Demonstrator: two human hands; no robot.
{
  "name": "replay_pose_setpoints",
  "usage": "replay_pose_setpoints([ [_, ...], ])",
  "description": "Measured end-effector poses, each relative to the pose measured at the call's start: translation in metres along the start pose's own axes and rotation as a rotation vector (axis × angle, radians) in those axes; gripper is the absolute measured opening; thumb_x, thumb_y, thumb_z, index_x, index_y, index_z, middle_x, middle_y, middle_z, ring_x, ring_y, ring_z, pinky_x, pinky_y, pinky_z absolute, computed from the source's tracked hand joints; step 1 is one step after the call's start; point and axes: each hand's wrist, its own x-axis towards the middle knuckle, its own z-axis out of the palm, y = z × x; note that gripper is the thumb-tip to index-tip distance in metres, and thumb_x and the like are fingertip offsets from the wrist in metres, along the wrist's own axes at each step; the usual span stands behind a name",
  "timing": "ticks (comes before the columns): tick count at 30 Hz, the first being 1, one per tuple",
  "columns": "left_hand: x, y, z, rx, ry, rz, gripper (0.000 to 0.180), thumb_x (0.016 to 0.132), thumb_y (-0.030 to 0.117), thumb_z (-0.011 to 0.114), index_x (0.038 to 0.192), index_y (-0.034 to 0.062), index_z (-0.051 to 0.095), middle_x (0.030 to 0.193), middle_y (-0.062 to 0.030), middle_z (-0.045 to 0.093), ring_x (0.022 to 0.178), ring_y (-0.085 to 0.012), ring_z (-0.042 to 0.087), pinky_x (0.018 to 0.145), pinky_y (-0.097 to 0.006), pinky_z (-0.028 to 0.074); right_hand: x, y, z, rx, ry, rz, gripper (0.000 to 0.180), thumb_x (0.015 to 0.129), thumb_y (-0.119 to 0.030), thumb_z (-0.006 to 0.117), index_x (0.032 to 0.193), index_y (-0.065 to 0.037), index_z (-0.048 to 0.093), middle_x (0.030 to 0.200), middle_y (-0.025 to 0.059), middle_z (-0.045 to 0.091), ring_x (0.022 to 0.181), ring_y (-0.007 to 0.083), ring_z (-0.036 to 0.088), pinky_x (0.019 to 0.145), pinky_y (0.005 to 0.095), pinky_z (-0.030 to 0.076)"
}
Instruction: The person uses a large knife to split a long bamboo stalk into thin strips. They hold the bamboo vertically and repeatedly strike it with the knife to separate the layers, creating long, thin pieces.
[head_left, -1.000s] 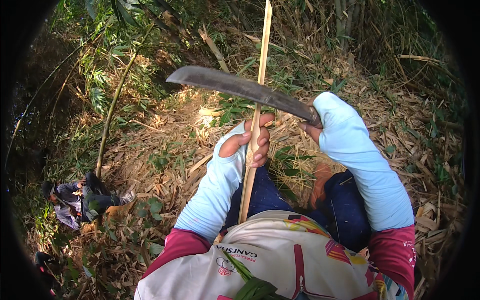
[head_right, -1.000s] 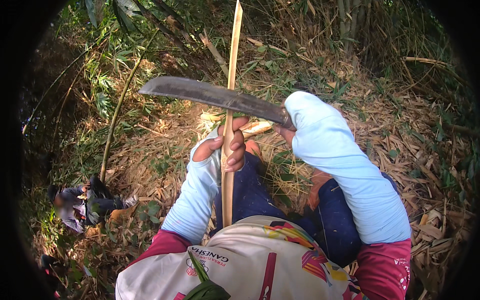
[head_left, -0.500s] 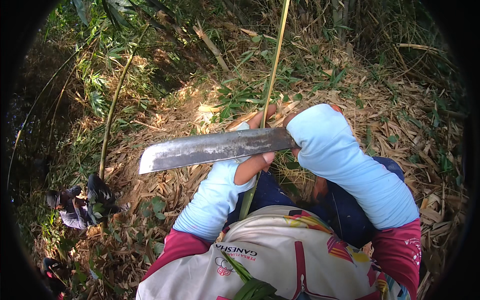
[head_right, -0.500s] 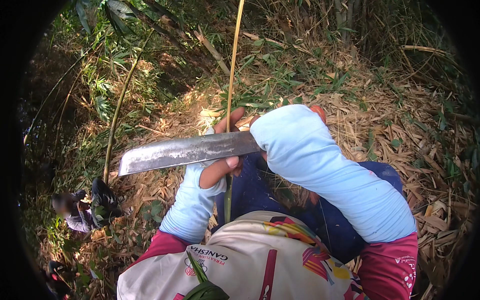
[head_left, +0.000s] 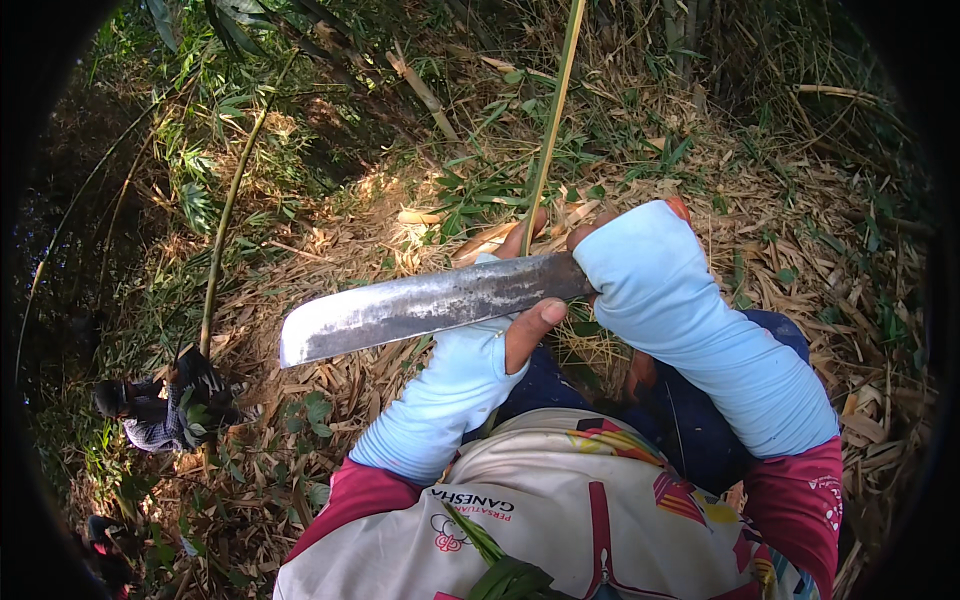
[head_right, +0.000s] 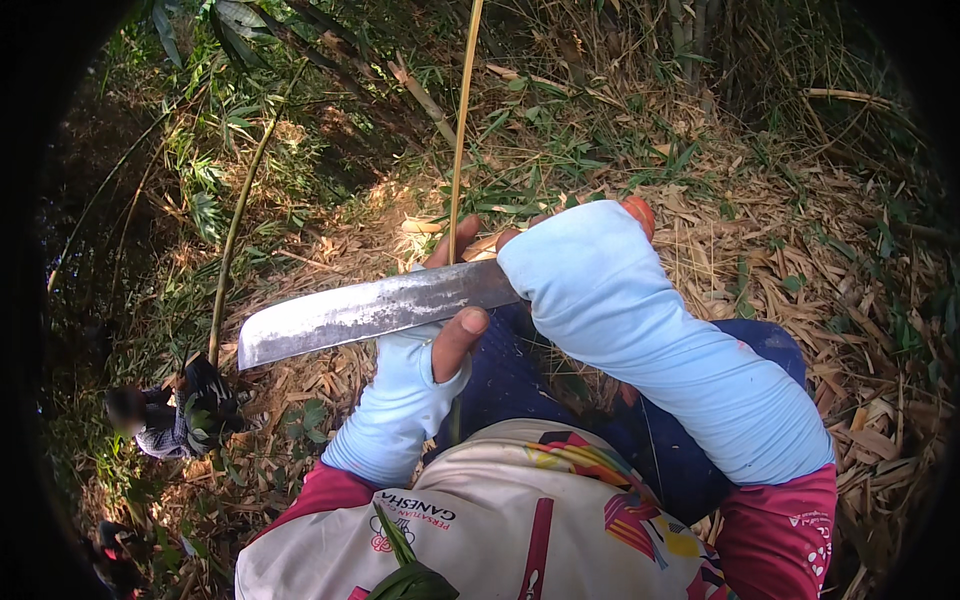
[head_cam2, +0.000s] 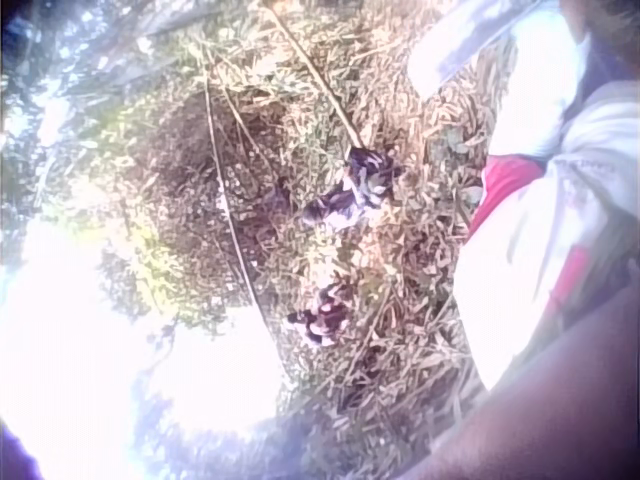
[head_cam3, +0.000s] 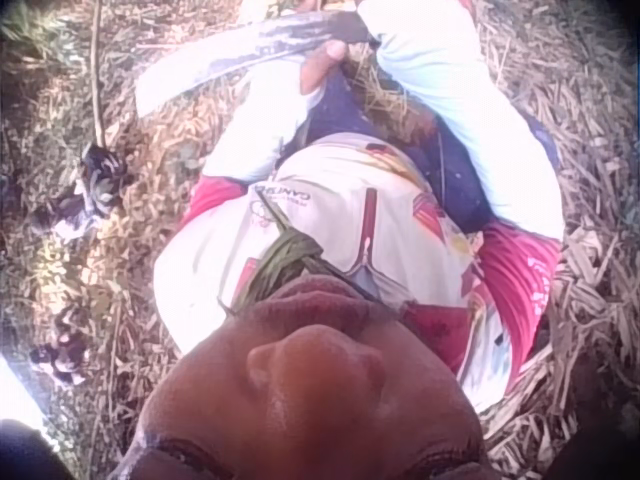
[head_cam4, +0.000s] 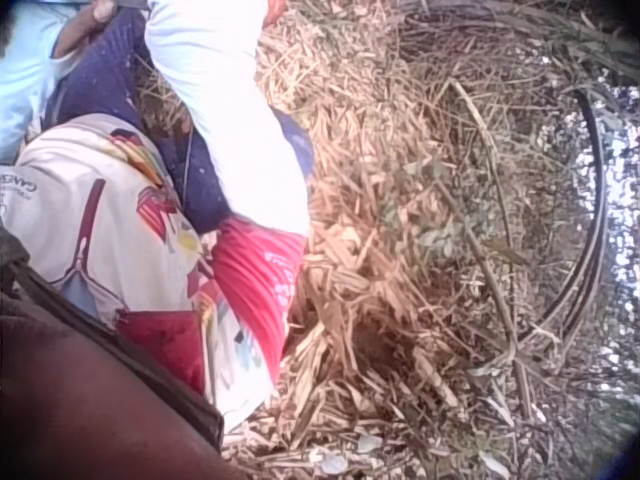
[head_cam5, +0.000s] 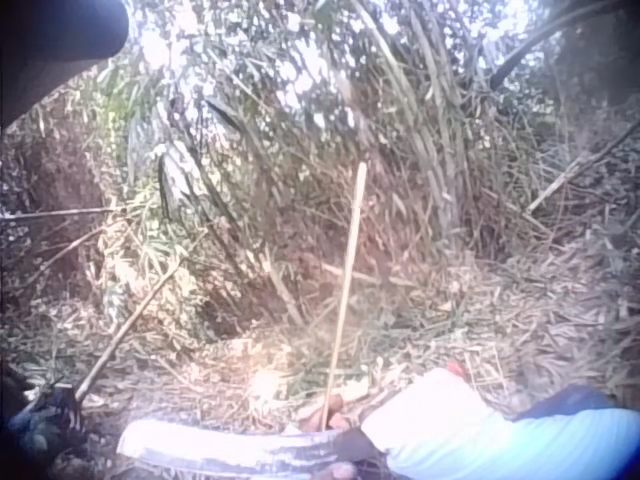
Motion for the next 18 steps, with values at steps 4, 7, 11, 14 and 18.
replay_pose_setpoints([
  [4, -0.003, 0.007, 0.005, 0.074, 0.067, -0.013, 0.099, 0.079, 0.050, 0.076, 0.146, -0.0064, 0.030, 0.138, -0.0178, 0.049, 0.129, -0.0237, 0.045, 0.111, -0.036, 0.031, -0.001, 0.000, 0.000, -0.021, 0.016, 0.018, 0.009, 0.073, -0.022, 0.062, 0.080, -0.017, 0.064, 0.063, 0.0048, 0.061, 0.060, 0.0268, 0.064, 0.053, 0.0445, 0.043],
  [7, -0.005, 0.006, 0.007, 0.068, 0.096, -0.011, 0.095, 0.080, 0.051, 0.075, 0.145, -0.0052, 0.035, 0.135, -0.0165, 0.050, 0.127, -0.0225, 0.046, 0.109, -0.036, 0.032, -0.001, 0.002, 0.004, -0.026, 0.040, 0.015, 0.008, 0.073, -0.022, 0.062, 0.080, -0.018, 0.065, 0.063, 0.0040, 0.061, 0.060, 0.0273, 0.064, 0.052, 0.0438, 0.042],
  [11, -0.008, 0.001, 0.005, 0.115, 0.120, 0.058, 0.073, 0.086, 0.032, 0.074, 0.142, -0.0012, 0.042, 0.124, -0.0123, 0.059, 0.114, -0.0177, 0.054, 0.102, -0.033, 0.040, -0.001, 0.003, 0.006, 0.010, 0.061, 0.005, 0.009, 0.073, -0.023, 0.062, 0.080, -0.018, 0.065, 0.063, 0.0036, 0.061, 0.061, 0.0278, 0.064, 0.053, 0.0436, 0.042],
  [14, -0.008, -0.005, 0.005, 0.154, 0.159, 0.099, 0.057, 0.087, 0.021, 0.075, 0.135, 0.0003, 0.049, 0.116, -0.0098, 0.064, 0.105, -0.0161, 0.060, 0.096, -0.032, 0.046, -0.001, 0.002, 0.004, 0.032, 0.007, 0.079, 0.010, 0.074, -0.025, 0.062, 0.081, -0.017, 0.065, 0.065, 0.0043, 0.062, 0.062, 0.0271, 0.065, 0.055, 0.0447, 0.042],
  [18, -0.007, -0.012, 0.012, 0.158, 0.268, 0.155, 0.047, 0.086, 0.019, 0.076, 0.123, 0.0002, 0.056, 0.110, -0.0095, 0.066, 0.101, -0.0170, 0.062, 0.091, -0.033, 0.049, 0.001, 0.006, 0.009, -0.019, 0.008, 0.104, 0.012, 0.075, -0.027, 0.062, 0.080, -0.017, 0.066, 0.066, 0.0039, 0.062, 0.062, 0.0260, 0.065, 0.055, 0.0447, 0.041],
])
